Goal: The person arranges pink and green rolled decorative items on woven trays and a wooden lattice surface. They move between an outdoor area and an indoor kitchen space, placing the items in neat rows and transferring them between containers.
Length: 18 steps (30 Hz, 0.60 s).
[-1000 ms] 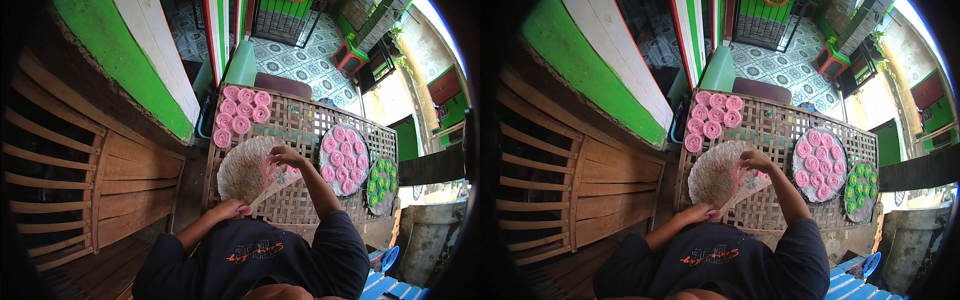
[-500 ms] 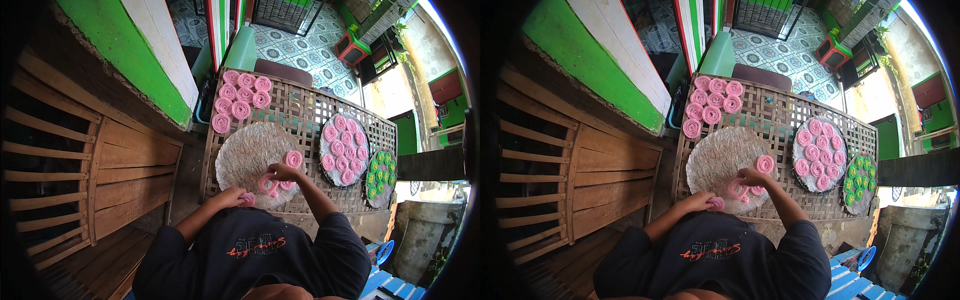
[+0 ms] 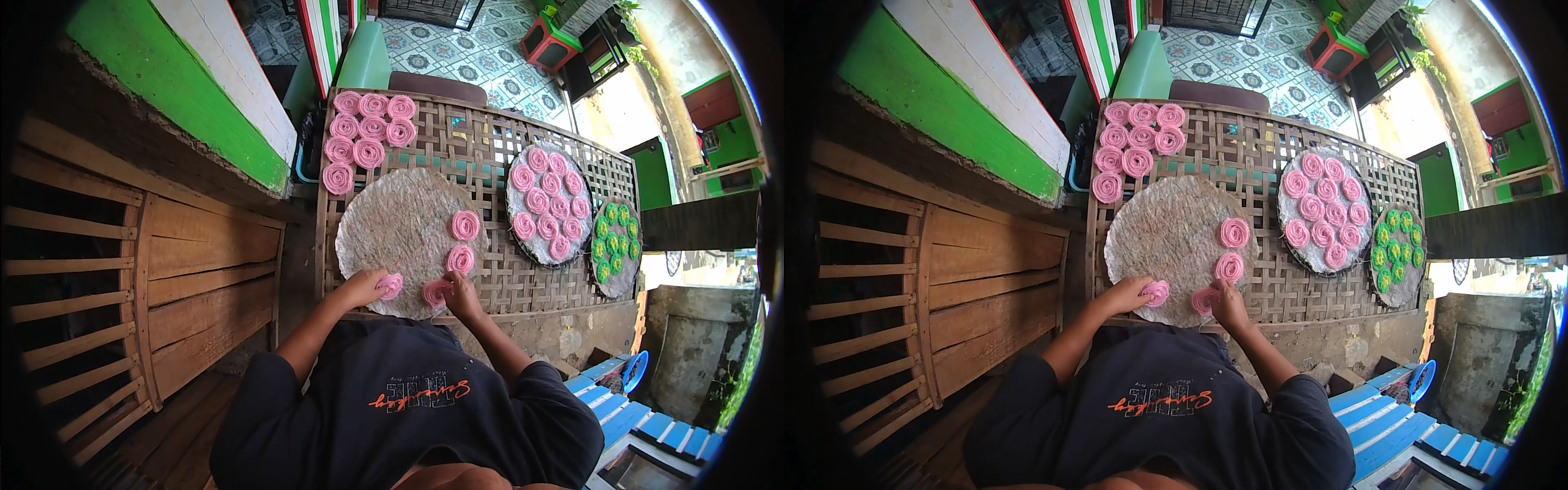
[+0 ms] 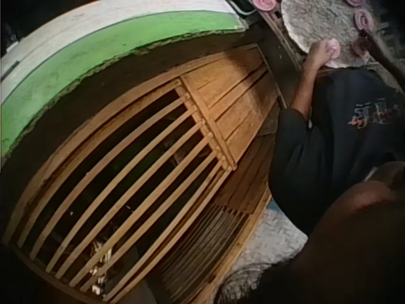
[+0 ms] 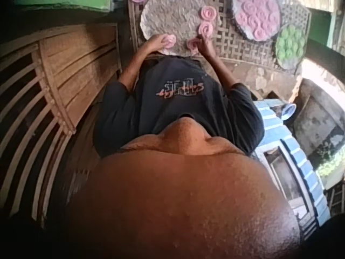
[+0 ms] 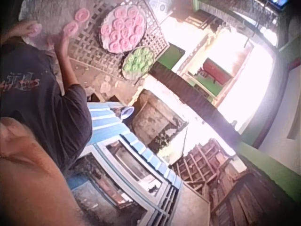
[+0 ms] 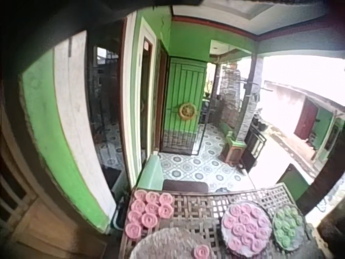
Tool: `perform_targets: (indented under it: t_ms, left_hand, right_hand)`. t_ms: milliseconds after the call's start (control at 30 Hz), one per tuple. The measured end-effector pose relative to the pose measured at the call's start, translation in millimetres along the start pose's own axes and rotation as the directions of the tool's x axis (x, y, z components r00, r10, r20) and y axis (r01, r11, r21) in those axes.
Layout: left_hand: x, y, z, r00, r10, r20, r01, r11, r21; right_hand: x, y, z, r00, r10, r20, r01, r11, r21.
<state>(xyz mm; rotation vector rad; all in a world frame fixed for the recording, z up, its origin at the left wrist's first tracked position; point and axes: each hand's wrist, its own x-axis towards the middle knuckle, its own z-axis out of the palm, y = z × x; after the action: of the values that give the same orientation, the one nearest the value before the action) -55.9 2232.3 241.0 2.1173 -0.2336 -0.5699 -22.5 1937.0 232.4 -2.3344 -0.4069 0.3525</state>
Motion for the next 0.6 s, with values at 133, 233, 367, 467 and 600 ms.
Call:
perform_targets:
  t_ms: [133, 233, 367, 467, 600]
  left_hand:
    - [6, -8, 1, 1.000, 0.000, -0.022, 0.001, 1.000, 0.028]
    - [10, -6, -1, 1.000, -0.002, -0.014, 0.003, 0.998, 0.061]
    - [10, -5, 3, 0.999, 0.029, -0.024, -0.026, 0.995, 0.100]
    - [7, -4, 3, 0.998, 0.048, -0.045, -0.046, 0.998, 0.044]
    - [3, -13, 5, 0.998, 0.016, -0.057, -0.013, 0.999, 0.050]
  right_hand:
    - [-2, -5, 4, 0.989, -0.146, 0.030, 0.149, 0.973, -0.174]
    - [2, -5, 2, 0.995, 0.042, 0.092, -0.041, 0.999, -0.017]
    - [11, -2, -11, 0.945, -0.020, 0.328, 0.042, 0.997, -0.062]
    - [34, -2, -30, 0.751, -0.013, 0.660, 0.173, 0.969, -0.177]
    - [104, -54, -78, 0.713, -0.134, 0.688, 0.130, 0.990, 0.058]
